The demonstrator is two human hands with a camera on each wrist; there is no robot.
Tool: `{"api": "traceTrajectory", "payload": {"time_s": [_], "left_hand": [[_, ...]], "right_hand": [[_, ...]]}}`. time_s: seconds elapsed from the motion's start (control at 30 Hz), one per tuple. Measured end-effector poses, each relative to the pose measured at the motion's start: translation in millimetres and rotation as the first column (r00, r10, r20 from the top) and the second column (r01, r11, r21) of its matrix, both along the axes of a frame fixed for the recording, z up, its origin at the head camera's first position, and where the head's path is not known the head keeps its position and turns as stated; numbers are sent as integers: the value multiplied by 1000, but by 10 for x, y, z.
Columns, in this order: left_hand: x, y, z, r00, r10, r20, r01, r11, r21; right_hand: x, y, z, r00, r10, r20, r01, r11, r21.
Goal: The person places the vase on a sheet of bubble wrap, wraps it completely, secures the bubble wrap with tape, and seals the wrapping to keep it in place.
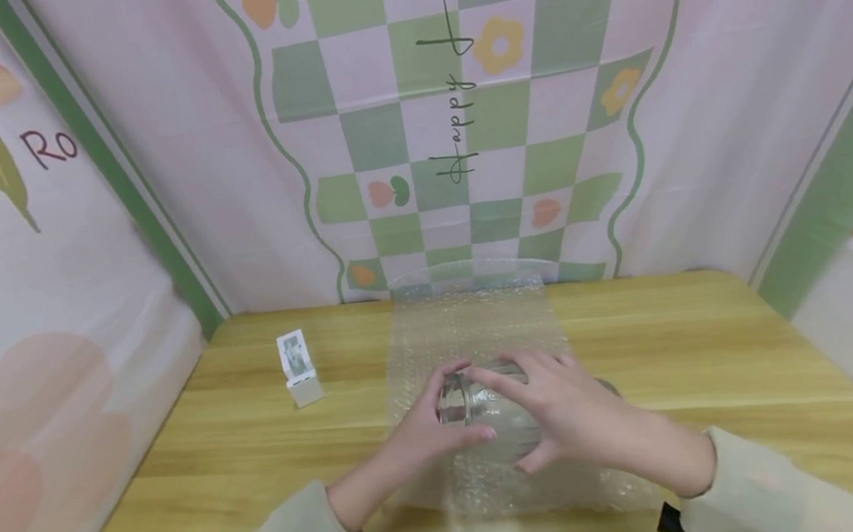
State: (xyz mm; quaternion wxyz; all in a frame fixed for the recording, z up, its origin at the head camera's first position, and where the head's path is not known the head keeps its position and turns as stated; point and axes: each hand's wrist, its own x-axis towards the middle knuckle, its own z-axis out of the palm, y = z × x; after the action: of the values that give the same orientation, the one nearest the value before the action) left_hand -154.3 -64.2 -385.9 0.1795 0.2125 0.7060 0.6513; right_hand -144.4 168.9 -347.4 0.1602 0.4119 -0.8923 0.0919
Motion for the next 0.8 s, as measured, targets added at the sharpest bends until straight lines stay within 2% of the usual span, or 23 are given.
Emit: {"api": "traceTrajectory", "payload": {"time_s": [0.17,0.27,0.37,0.5,0.63,0.8], "left_hand": [[32,42,-45,997,66,27,-64,996,-59],[56,27,-72,998,58,11,-57,997,-59],[92,-2,-88,999,51,2,-51,998,-26],[127,-15,-104,997,73,-13,-73,997,35],[137,-49,-107,995,86,-54,-82,994,74],[134,-119,-87,993,114,-12,-111,985,135]], "right_hand": [[6,-39,-45,1000,-6,26,5,999,38],[1,-46,-82,1000,6,29,-7,999,40],[-3,-53,-101,999,28,21,-28,999,33],[6,-46,-81,998,55,-1,-55,998,12],[-6,-9,-64,996,86,-6,-86,996,-39],[-72,123,-72,993,117,4,-116,987,-110]]}}
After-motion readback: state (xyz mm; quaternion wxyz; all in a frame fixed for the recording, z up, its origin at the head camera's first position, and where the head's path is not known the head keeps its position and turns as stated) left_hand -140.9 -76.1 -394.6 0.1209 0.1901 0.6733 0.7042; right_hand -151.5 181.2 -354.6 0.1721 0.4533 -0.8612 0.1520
